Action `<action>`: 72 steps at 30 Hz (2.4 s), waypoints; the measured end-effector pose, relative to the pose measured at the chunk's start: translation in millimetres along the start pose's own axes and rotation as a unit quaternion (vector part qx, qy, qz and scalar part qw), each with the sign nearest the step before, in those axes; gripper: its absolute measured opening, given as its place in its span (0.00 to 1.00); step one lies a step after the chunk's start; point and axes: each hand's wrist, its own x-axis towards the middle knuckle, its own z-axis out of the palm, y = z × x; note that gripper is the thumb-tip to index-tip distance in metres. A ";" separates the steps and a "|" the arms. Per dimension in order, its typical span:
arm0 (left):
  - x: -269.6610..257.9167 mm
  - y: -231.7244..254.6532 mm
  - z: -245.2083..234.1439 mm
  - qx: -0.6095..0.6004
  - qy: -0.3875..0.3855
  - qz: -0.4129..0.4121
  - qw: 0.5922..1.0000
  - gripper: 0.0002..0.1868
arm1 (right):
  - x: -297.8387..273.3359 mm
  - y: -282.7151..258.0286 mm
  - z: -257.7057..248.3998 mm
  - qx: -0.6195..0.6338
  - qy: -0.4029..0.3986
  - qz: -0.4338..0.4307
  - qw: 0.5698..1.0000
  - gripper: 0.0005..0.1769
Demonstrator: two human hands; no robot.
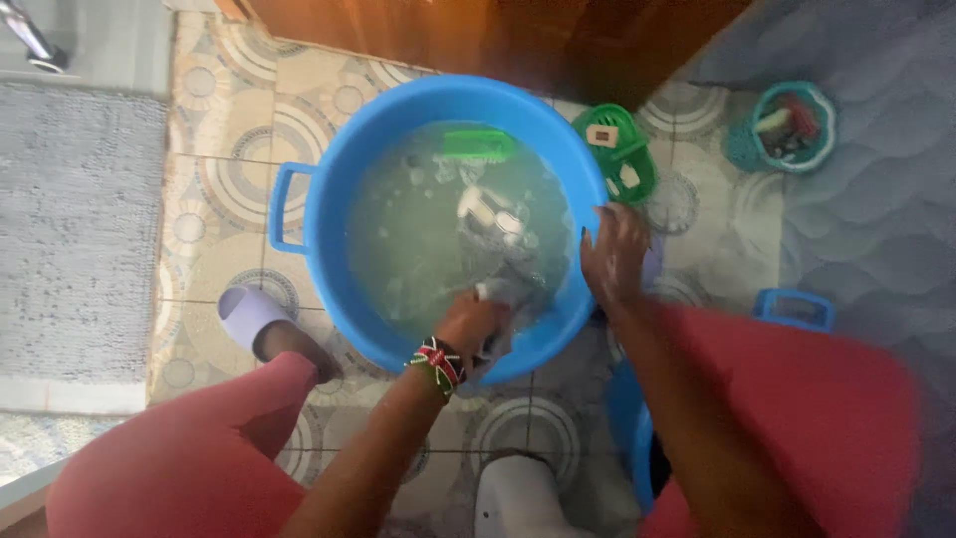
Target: Hand washing clothes in a plastic basin using soap and a brush.
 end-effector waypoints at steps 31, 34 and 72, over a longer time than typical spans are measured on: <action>-29.7 8.0 -49.3 -0.047 0.123 0.146 0.980 0.14 | 56.7 -96.7 128.9 0.124 0.015 0.156 0.980 0.28; -31.2 12.6 -41.4 -0.129 0.104 0.177 0.970 0.09 | 39.2 -74.7 117.3 0.108 -0.057 0.191 0.974 0.41; 125.7 -19.1 -8.5 0.001 -0.101 0.339 0.935 0.32 | 82.9 -175.3 -110.3 0.039 -0.223 0.205 0.952 0.35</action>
